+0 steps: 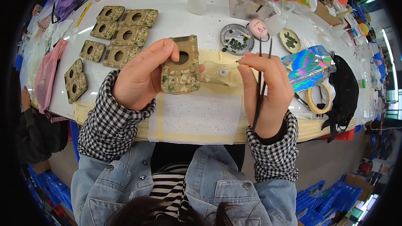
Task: Assembling small camouflage-patterned toy vehicle components using a brush and tweezers at a workbench.
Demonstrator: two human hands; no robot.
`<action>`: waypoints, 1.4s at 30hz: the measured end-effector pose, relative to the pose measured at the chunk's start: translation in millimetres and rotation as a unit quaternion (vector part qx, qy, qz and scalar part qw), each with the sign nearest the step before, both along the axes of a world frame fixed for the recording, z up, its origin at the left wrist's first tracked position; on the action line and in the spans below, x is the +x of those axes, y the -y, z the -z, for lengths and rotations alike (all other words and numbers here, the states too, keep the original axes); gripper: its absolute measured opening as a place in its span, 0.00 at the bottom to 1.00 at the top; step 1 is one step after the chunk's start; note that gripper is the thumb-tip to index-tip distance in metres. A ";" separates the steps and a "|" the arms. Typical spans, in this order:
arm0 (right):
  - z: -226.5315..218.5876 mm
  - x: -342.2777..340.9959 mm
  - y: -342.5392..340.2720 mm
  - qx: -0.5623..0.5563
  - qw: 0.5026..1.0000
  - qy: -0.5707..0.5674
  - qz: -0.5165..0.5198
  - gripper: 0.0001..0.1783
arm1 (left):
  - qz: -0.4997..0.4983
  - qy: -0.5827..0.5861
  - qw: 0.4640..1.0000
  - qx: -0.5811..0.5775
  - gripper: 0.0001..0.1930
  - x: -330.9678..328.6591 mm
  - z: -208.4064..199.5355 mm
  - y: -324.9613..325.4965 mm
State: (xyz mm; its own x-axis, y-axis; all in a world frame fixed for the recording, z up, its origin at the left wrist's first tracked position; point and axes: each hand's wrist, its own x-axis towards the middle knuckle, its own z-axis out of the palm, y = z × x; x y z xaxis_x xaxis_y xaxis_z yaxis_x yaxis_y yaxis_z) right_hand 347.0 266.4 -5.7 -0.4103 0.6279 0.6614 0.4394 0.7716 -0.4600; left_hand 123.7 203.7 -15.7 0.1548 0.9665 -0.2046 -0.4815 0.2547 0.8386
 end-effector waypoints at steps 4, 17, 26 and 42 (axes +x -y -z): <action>12.5 -6.3 -4.4 0.047 0.996 0.071 -0.014 0.09 | -0.024 -0.026 0.999 0.014 0.16 1.4 0.8 -1.1; 5.5 33.2 28.4 -0.158 0.985 -0.040 -0.060 0.32 | -0.023 -0.008 0.999 0.022 0.28 -1.6 2.5 -3.4; 30.4 48.8 43.4 -0.426 0.891 -0.053 -0.146 0.12 | -0.015 -0.003 1.000 0.025 0.29 -2.6 6.4 -4.5; 42.2 38.4 49.1 -0.512 0.844 -0.144 -0.066 0.07 | -0.022 -0.007 1.000 0.019 0.29 -1.4 5.9 -3.6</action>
State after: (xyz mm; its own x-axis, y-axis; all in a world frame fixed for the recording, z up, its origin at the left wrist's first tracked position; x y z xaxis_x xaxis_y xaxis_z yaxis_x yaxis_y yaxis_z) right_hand 385.4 217.2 -47.9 -0.4362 0.8924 -0.1158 0.1364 -0.0616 -0.9887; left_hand 122.3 207.3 -21.7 0.1087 0.9796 -0.1687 -0.4804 0.2004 0.8538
